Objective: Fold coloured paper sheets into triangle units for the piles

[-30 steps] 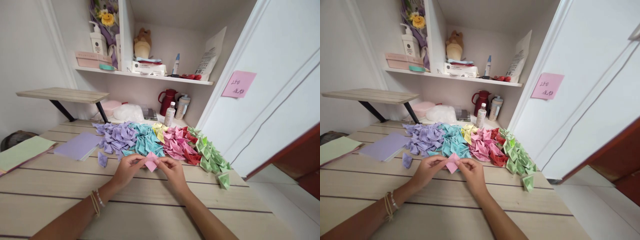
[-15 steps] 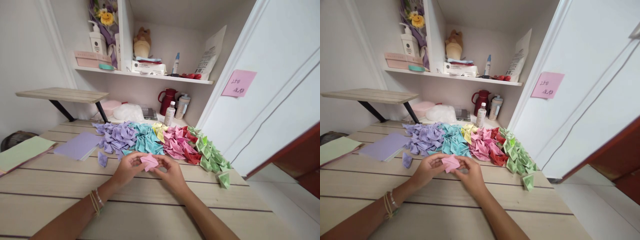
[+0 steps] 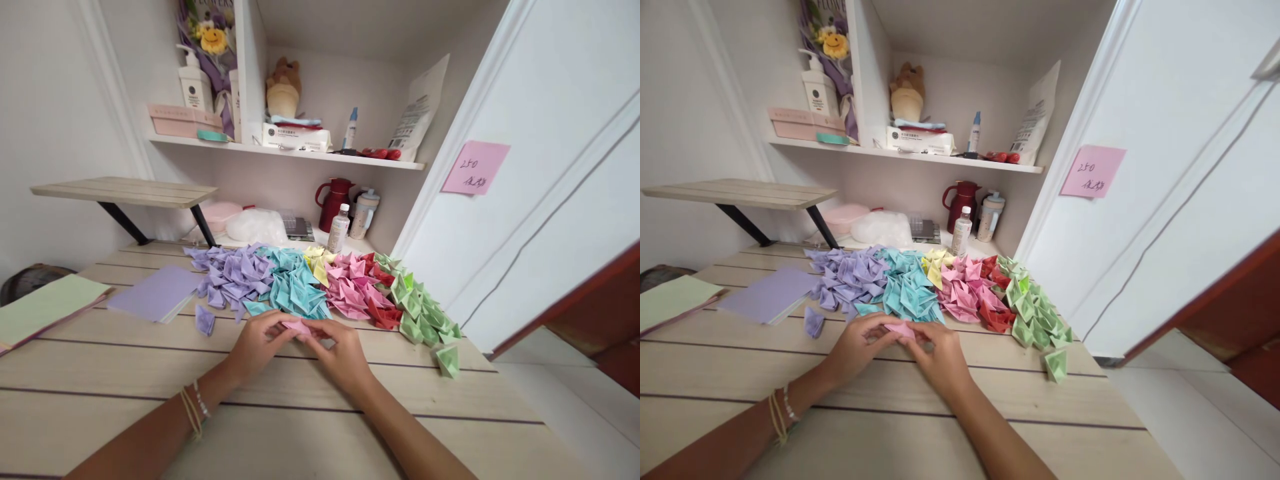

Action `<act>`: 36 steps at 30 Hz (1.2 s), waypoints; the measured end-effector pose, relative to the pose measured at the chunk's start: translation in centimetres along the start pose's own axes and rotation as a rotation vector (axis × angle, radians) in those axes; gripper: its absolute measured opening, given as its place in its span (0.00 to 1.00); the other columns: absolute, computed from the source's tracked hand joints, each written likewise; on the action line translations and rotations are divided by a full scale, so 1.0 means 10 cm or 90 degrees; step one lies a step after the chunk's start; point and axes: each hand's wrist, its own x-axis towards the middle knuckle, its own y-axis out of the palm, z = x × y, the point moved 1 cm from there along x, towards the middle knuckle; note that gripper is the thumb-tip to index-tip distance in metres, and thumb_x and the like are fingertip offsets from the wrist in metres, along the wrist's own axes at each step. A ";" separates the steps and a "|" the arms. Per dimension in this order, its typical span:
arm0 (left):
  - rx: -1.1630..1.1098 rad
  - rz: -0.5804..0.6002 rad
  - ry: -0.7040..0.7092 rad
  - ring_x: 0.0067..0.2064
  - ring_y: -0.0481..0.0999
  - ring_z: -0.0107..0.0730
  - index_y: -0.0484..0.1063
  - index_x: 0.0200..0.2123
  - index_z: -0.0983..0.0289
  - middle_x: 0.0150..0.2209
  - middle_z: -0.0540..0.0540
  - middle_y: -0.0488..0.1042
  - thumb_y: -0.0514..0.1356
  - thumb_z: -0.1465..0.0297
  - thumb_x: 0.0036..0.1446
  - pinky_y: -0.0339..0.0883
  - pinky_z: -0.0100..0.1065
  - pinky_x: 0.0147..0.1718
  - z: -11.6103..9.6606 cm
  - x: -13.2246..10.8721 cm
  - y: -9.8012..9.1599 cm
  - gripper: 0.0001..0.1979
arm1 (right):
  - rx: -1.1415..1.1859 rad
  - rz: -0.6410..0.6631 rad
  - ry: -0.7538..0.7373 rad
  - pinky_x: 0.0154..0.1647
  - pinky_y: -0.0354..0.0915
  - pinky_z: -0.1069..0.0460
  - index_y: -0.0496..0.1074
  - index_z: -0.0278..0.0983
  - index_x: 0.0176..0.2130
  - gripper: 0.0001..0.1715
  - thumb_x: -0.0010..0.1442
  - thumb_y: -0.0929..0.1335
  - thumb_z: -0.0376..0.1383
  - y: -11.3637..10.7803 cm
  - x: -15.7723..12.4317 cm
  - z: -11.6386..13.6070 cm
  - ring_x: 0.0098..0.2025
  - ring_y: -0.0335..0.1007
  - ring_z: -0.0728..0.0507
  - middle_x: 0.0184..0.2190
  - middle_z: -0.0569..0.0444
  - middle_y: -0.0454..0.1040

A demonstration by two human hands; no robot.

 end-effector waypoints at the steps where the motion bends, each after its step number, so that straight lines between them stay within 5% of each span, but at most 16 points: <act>1: 0.034 -0.002 0.021 0.34 0.75 0.33 0.75 0.38 0.61 0.34 0.55 0.76 0.58 0.65 0.52 0.70 0.31 0.33 0.00 0.00 -0.01 0.11 | 0.013 0.006 0.014 0.34 0.69 0.50 0.72 0.38 0.44 0.16 0.54 0.67 0.38 0.00 0.00 0.00 0.32 0.73 0.44 0.32 0.50 0.77; 14: 0.177 0.008 0.112 0.33 0.73 0.32 0.73 0.39 0.60 0.33 0.54 0.75 0.56 0.67 0.55 0.68 0.32 0.35 -0.03 0.01 -0.05 0.09 | -0.013 0.041 0.006 0.35 0.69 0.51 0.70 0.40 0.47 0.17 0.57 0.64 0.37 0.00 -0.01 -0.03 0.35 0.74 0.43 0.38 0.50 0.77; 20: 0.254 0.004 0.117 0.30 0.73 0.30 0.69 0.39 0.60 0.28 0.51 0.73 0.55 0.69 0.55 0.67 0.30 0.32 -0.05 -0.04 0.00 0.09 | -0.045 0.035 0.018 0.27 0.64 0.55 0.67 0.39 0.47 0.16 0.60 0.60 0.36 0.00 -0.02 0.01 0.26 0.71 0.46 0.28 0.53 0.76; 27: 0.066 0.031 0.024 0.34 0.75 0.31 0.71 0.40 0.61 0.33 0.53 0.75 0.58 0.65 0.53 0.70 0.29 0.31 -0.03 -0.05 0.01 0.11 | 0.176 -0.015 0.097 0.20 0.55 0.58 0.62 0.37 0.37 0.06 0.59 0.61 0.37 0.05 -0.01 -0.02 0.20 0.62 0.50 0.20 0.60 0.68; 32: -0.194 -0.029 -0.104 0.30 0.76 0.31 0.68 0.38 0.64 0.28 0.52 0.74 0.60 0.66 0.50 0.71 0.32 0.31 0.06 0.01 0.04 0.12 | 0.251 0.016 0.097 0.25 0.60 0.57 0.59 0.38 0.35 0.05 0.58 0.61 0.37 0.07 0.00 0.00 0.25 0.68 0.49 0.23 0.58 0.71; 36: -0.210 0.022 -0.134 0.30 0.75 0.31 0.70 0.36 0.65 0.29 0.54 0.75 0.59 0.65 0.51 0.70 0.32 0.30 0.06 0.03 0.04 0.11 | 0.231 0.049 0.077 0.30 0.64 0.54 0.61 0.38 0.35 0.04 0.57 0.62 0.35 0.06 0.00 0.05 0.30 0.71 0.47 0.27 0.55 0.73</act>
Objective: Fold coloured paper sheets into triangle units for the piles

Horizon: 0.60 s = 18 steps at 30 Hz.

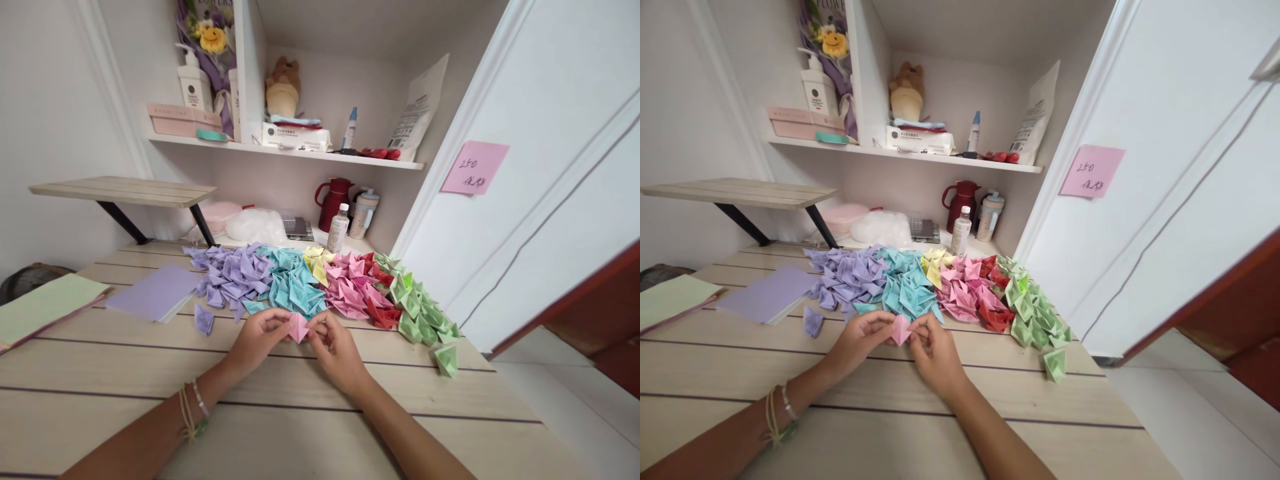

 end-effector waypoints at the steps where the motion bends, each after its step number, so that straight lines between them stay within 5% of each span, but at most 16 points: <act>1: 0.028 0.009 0.010 0.31 0.75 0.32 0.72 0.34 0.66 0.30 0.55 0.75 0.58 0.65 0.52 0.69 0.31 0.31 -0.01 0.00 0.00 0.10 | -0.004 0.001 -0.004 0.31 0.65 0.53 0.62 0.37 0.35 0.04 0.56 0.62 0.35 0.00 0.00 0.01 0.32 0.71 0.46 0.28 0.54 0.73; 5: 0.188 -0.003 0.120 0.33 0.74 0.33 0.75 0.29 0.64 0.29 0.55 0.76 0.58 0.66 0.52 0.67 0.30 0.31 -0.09 -0.03 -0.02 0.09 | -0.031 -0.037 0.009 0.33 0.66 0.53 0.65 0.36 0.37 0.09 0.54 0.65 0.36 -0.04 0.01 0.04 0.35 0.72 0.46 0.33 0.51 0.74; 10: 0.289 -0.001 0.169 0.31 0.72 0.31 0.76 0.26 0.63 0.27 0.54 0.74 0.57 0.67 0.54 0.64 0.27 0.26 -0.13 -0.06 0.00 0.10 | -0.138 -0.065 0.020 0.29 0.63 0.54 0.75 0.36 0.31 0.11 0.53 0.67 0.41 -0.07 0.02 0.04 0.30 0.69 0.45 0.27 0.51 0.75; 18: 0.017 -0.125 0.014 0.28 0.74 0.32 0.71 0.30 0.66 0.28 0.54 0.75 0.58 0.63 0.50 0.68 0.28 0.21 -0.08 0.01 -0.05 0.11 | 0.007 -0.112 0.108 0.24 0.60 0.56 0.71 0.33 0.28 0.16 0.52 0.68 0.45 -0.11 0.06 -0.07 0.24 0.64 0.49 0.21 0.54 0.70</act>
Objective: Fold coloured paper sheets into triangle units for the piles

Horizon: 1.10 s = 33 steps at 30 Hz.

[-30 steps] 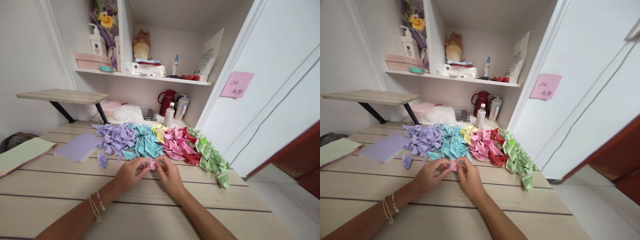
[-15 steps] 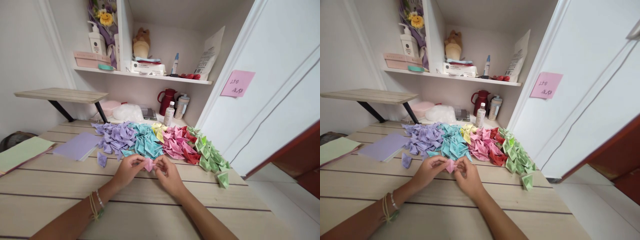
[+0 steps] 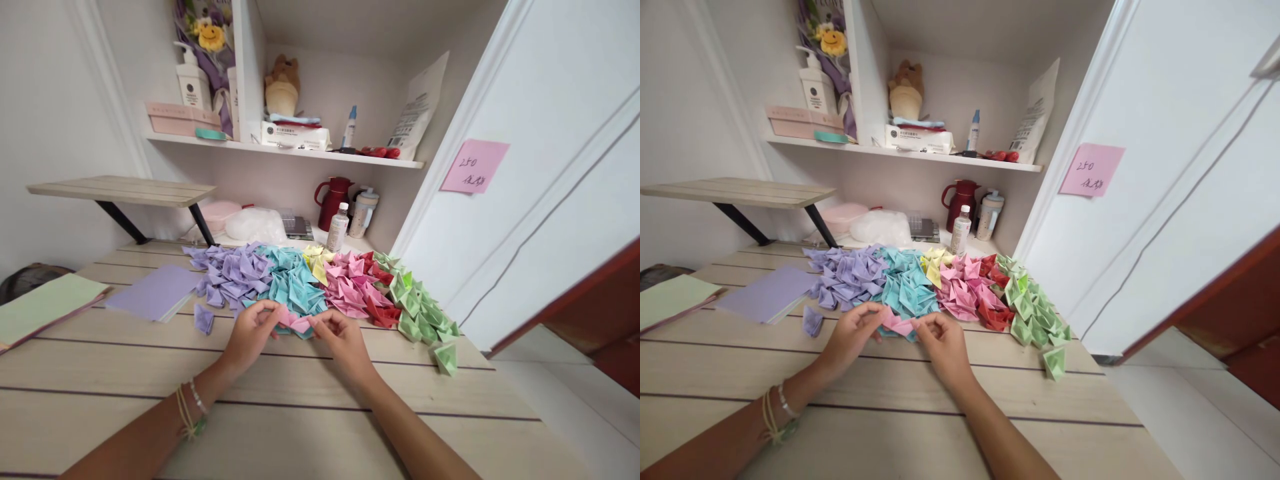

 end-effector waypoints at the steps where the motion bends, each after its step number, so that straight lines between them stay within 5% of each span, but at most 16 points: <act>1: -0.041 -0.020 -0.017 0.28 0.74 0.32 0.70 0.31 0.66 0.28 0.54 0.75 0.58 0.63 0.50 0.69 0.29 0.22 0.01 0.01 0.00 0.11 | 0.005 -0.004 0.001 0.24 0.60 0.56 0.71 0.33 0.28 0.17 0.52 0.68 0.45 0.00 0.00 0.00 0.24 0.64 0.49 0.21 0.54 0.70; 6: -0.134 -0.098 -0.030 0.28 0.76 0.32 0.65 0.33 0.66 0.28 0.52 0.74 0.58 0.63 0.51 0.73 0.34 0.28 0.07 0.02 0.02 0.11 | -0.004 -0.011 -0.025 0.26 0.62 0.55 0.70 0.33 0.29 0.17 0.54 0.66 0.45 0.03 -0.01 0.01 0.25 0.66 0.48 0.23 0.53 0.70; 13: -0.133 -0.010 0.004 0.30 0.77 0.32 0.62 0.33 0.64 0.28 0.51 0.74 0.58 0.66 0.52 0.73 0.34 0.28 0.05 -0.05 0.09 0.08 | -0.045 0.014 -0.096 0.31 0.68 0.53 0.67 0.37 0.44 0.17 0.54 0.67 0.40 0.03 -0.03 0.04 0.32 0.71 0.47 0.35 0.50 0.73; 18: -0.135 -0.012 0.014 0.30 0.76 0.32 0.61 0.46 0.60 0.29 0.49 0.72 0.58 0.67 0.51 0.74 0.35 0.28 0.03 -0.05 0.07 0.18 | -0.117 0.020 -0.156 0.33 0.69 0.51 0.74 0.36 0.33 0.08 0.53 0.68 0.37 0.01 -0.04 0.08 0.31 0.71 0.45 0.31 0.50 0.75; 23: -0.089 0.026 0.020 0.31 0.75 0.31 0.68 0.37 0.63 0.31 0.51 0.70 0.59 0.67 0.51 0.74 0.34 0.29 0.02 -0.03 0.03 0.10 | -0.163 0.017 -0.202 0.33 0.69 0.51 0.71 0.38 0.44 0.17 0.52 0.69 0.35 -0.03 -0.02 0.07 0.31 0.71 0.46 0.33 0.50 0.75; 29: -0.088 0.034 0.004 0.31 0.75 0.32 0.67 0.33 0.64 0.29 0.50 0.70 0.60 0.66 0.49 0.74 0.34 0.29 0.01 -0.02 0.02 0.09 | -0.261 0.067 -0.310 0.38 0.67 0.51 0.75 0.39 0.35 0.07 0.54 0.68 0.34 -0.08 -0.01 0.13 0.36 0.70 0.45 0.32 0.50 0.75; 33: -0.059 0.045 -0.015 0.32 0.76 0.34 0.69 0.35 0.64 0.30 0.52 0.74 0.60 0.66 0.49 0.73 0.35 0.30 0.00 -0.03 0.02 0.11 | -0.279 0.062 -0.316 0.37 0.67 0.51 0.74 0.39 0.39 0.10 0.55 0.67 0.34 -0.07 -0.02 0.12 0.36 0.70 0.45 0.33 0.50 0.74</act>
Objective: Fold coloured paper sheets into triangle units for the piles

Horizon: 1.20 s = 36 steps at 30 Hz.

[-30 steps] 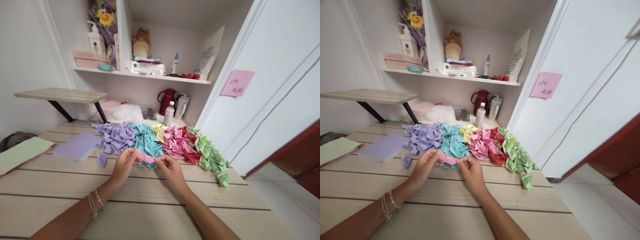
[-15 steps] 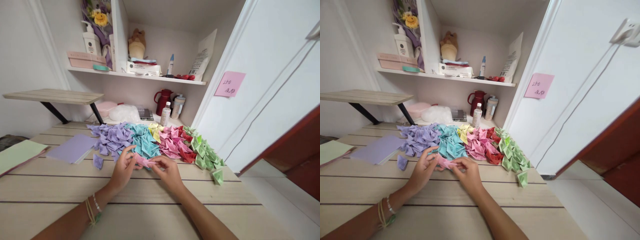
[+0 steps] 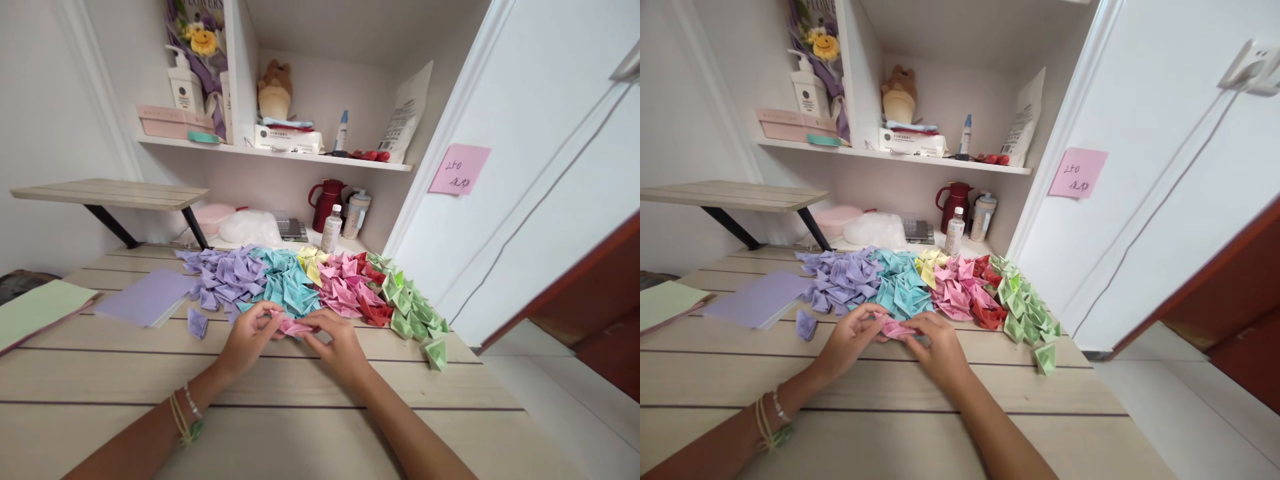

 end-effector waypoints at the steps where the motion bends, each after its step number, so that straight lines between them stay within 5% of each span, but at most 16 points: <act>1: 0.006 0.002 0.001 0.32 0.76 0.35 0.69 0.36 0.64 0.30 0.53 0.75 0.60 0.66 0.49 0.73 0.35 0.31 0.00 0.00 0.00 0.11 | -0.005 -0.003 -0.001 0.37 0.67 0.51 0.73 0.40 0.41 0.12 0.55 0.67 0.34 0.00 0.00 0.00 0.37 0.70 0.44 0.34 0.50 0.74; 12: -0.001 0.022 -0.006 0.40 0.77 0.41 0.75 0.39 0.65 0.39 0.58 0.77 0.59 0.66 0.49 0.70 0.39 0.41 -0.02 -0.02 0.00 0.13 | 0.027 -0.001 -0.007 0.43 0.65 0.48 0.72 0.39 0.36 0.07 0.55 0.67 0.33 0.03 -0.01 0.01 0.41 0.68 0.44 0.37 0.49 0.72; 21: -0.036 0.049 0.009 0.36 0.77 0.37 0.70 0.35 0.64 0.37 0.57 0.76 0.60 0.69 0.49 0.71 0.38 0.37 -0.02 -0.01 0.00 0.08 | -0.015 0.027 -0.031 0.43 0.66 0.49 0.72 0.40 0.41 0.13 0.54 0.66 0.31 0.07 -0.04 -0.02 0.41 0.68 0.44 0.39 0.49 0.70; 36: 0.276 0.069 0.171 0.39 0.74 0.38 0.78 0.32 0.59 0.42 0.58 0.73 0.57 0.71 0.49 0.74 0.31 0.29 -0.07 -0.03 -0.04 0.09 | -0.091 0.018 -0.058 0.36 0.69 0.50 0.75 0.39 0.35 0.12 0.56 0.64 0.27 0.12 -0.09 -0.08 0.34 0.69 0.46 0.43 0.47 0.66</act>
